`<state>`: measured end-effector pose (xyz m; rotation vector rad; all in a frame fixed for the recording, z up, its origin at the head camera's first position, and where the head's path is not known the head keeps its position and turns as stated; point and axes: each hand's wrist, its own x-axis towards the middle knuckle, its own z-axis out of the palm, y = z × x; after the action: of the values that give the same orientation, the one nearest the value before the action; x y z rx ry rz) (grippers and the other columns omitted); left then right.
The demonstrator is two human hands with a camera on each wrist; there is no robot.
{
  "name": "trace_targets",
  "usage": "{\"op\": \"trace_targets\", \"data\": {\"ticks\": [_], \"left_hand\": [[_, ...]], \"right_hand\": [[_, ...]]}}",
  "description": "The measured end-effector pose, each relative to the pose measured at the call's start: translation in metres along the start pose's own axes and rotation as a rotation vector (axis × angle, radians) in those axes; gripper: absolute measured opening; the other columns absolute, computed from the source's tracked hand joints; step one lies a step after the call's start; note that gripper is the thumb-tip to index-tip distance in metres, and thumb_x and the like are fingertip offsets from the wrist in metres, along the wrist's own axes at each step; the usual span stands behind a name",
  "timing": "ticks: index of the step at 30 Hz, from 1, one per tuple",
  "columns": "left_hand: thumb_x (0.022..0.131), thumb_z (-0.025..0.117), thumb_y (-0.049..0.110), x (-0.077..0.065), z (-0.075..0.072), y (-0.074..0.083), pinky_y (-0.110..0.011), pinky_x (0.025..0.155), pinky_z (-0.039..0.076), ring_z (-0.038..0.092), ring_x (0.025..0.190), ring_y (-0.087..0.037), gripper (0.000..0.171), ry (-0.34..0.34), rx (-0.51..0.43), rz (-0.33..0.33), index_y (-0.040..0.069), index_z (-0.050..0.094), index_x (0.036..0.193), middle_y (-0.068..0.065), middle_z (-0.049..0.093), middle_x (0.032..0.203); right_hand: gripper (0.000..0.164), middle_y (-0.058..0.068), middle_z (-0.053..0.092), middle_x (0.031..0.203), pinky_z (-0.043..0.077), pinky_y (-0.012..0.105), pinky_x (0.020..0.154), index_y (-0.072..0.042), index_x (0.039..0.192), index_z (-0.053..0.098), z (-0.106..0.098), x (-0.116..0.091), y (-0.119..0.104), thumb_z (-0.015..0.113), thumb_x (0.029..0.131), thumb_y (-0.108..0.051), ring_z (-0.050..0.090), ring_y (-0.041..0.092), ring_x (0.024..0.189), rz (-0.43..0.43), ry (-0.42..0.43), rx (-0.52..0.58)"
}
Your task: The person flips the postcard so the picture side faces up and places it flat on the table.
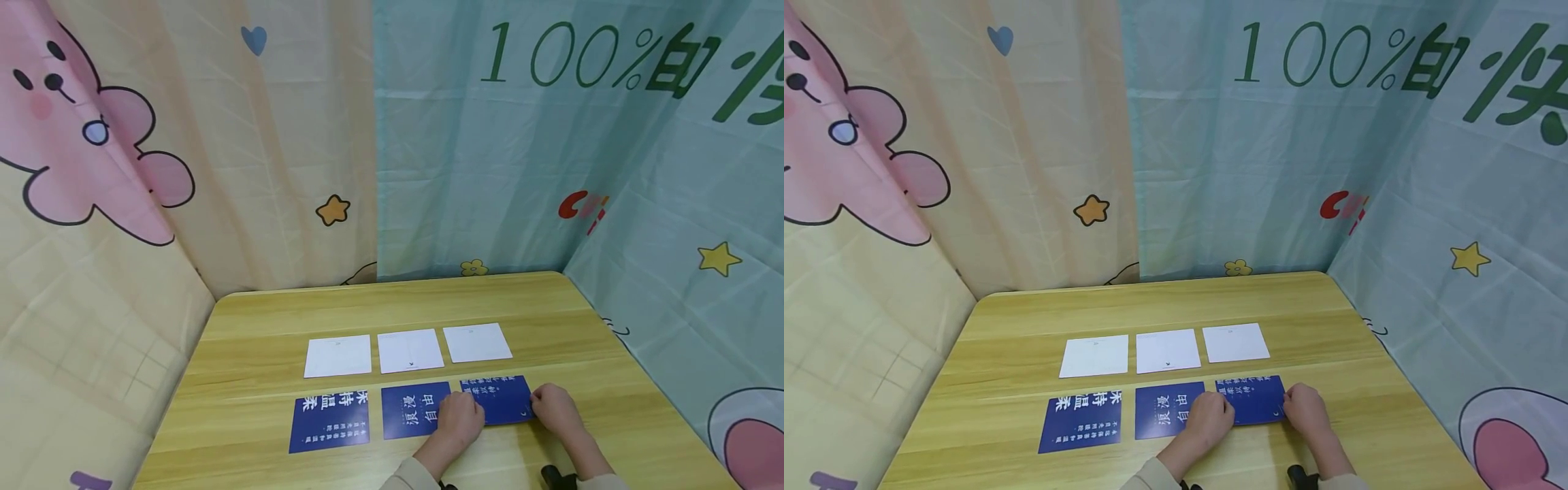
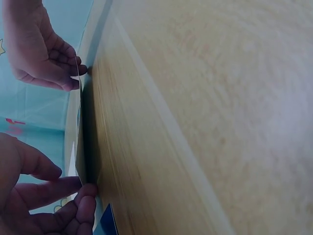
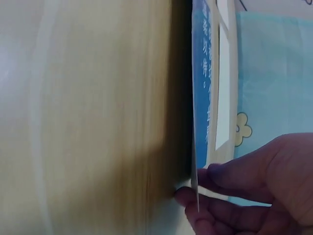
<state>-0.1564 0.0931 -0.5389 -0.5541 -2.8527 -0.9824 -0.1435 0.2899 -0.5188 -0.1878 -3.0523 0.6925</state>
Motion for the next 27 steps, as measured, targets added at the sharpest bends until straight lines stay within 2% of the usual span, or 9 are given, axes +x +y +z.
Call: {"op": "trace_targets", "data": {"ticks": [4, 10, 20, 27], "left_hand": [[0.08, 0.055, 0.011, 0.0, 0.001, 0.0, -0.027, 0.051, 0.037, 0.033, 0.044, -0.011, 0.041, -0.001, 0.018, -0.002, 0.013, 0.033, 0.046, 0.002, 0.033, 0.047], [0.079, 0.055, 0.012, 0.001, 0.003, -0.001, -0.03, 0.053, 0.04, 0.038, 0.046, -0.013, 0.038, 0.009, 0.044, 0.004, 0.012, 0.037, 0.045, 0.001, 0.037, 0.049], [0.079, 0.057, 0.012, 0.001, 0.004, -0.001, -0.028, 0.052, 0.039, 0.036, 0.046, -0.012, 0.04, 0.01, 0.035, -0.007, 0.012, 0.036, 0.045, 0.002, 0.035, 0.048], [0.079, 0.056, 0.011, 0.0, 0.004, 0.0, -0.027, 0.05, 0.035, 0.033, 0.043, -0.011, 0.042, 0.004, 0.03, -0.01, 0.013, 0.032, 0.044, 0.002, 0.032, 0.046]], "right_hand": [[0.029, 0.0, 0.044, 0.052, 0.033, 0.031, 0.048, -0.006, 0.054, 0.052, 0.0, 0.0, -0.004, 0.054, 0.082, -0.001, 0.04, 0.016, 0.049, 0.013, -0.01, -0.028], [0.021, 0.004, 0.052, 0.059, 0.038, 0.035, 0.051, -0.002, 0.061, 0.059, 0.001, 0.0, -0.005, 0.055, 0.082, -0.001, 0.044, 0.019, 0.053, 0.019, -0.012, -0.053], [0.025, 0.002, 0.048, 0.055, 0.037, 0.036, 0.05, -0.005, 0.057, 0.054, 0.002, -0.001, -0.008, 0.055, 0.082, -0.002, 0.043, 0.019, 0.051, 0.021, -0.002, -0.074], [0.032, 0.001, 0.04, 0.051, 0.032, 0.03, 0.048, -0.009, 0.052, 0.045, 0.001, -0.003, -0.011, 0.053, 0.082, 0.0, 0.038, 0.017, 0.048, 0.037, -0.007, -0.062]]}}
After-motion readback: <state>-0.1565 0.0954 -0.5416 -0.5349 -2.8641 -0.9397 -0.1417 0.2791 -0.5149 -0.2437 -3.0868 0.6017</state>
